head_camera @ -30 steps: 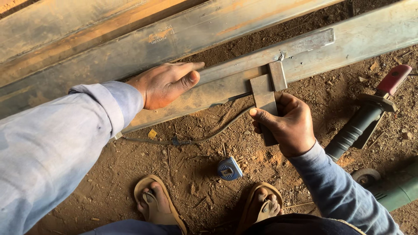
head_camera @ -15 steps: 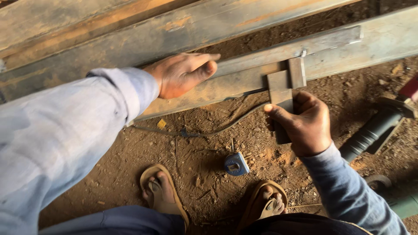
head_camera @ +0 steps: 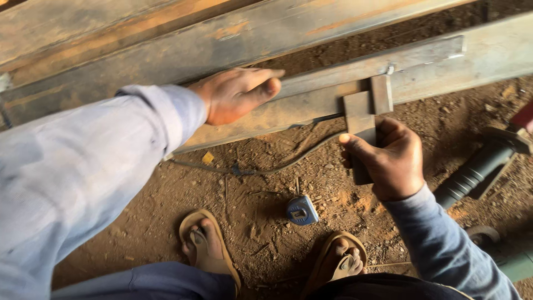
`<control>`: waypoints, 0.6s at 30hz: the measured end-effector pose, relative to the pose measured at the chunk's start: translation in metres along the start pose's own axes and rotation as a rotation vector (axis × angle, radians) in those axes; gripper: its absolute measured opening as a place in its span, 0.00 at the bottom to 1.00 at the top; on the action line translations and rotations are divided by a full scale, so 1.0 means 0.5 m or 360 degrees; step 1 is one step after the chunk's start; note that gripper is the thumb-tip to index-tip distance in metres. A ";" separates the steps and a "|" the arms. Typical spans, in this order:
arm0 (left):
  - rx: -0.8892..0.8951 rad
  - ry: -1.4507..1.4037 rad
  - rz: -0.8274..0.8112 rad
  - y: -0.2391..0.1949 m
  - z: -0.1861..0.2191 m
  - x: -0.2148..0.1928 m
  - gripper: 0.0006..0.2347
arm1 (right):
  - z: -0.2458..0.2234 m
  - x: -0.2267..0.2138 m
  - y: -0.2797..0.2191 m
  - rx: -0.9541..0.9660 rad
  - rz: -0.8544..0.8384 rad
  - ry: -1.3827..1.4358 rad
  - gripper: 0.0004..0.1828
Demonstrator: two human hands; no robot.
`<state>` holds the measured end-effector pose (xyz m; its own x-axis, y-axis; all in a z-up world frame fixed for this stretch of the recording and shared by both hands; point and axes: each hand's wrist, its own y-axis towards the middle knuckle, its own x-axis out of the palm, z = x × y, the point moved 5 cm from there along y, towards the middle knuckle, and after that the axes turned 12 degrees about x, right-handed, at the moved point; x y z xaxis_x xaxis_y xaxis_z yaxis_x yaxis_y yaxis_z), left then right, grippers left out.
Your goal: The person aligns small metal brackets onto a long metal frame and welds them in place using a handheld welding tool. They repeatedly position, weld, and reposition the brackets along the frame, occasionally using a tape measure to check spacing.
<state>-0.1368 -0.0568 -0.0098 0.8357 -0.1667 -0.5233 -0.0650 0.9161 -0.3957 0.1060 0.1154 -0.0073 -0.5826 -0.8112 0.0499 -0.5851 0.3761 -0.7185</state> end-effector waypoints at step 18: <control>0.0065 0.0012 -0.0019 -0.005 0.002 -0.004 0.51 | 0.004 0.000 0.010 0.0160 -0.0076 0.0015 0.16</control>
<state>-0.1378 -0.0584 -0.0071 0.8320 -0.1804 -0.5246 -0.0324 0.9282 -0.3707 0.1042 0.1167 -0.0124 -0.5612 -0.8226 0.0920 -0.5530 0.2900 -0.7811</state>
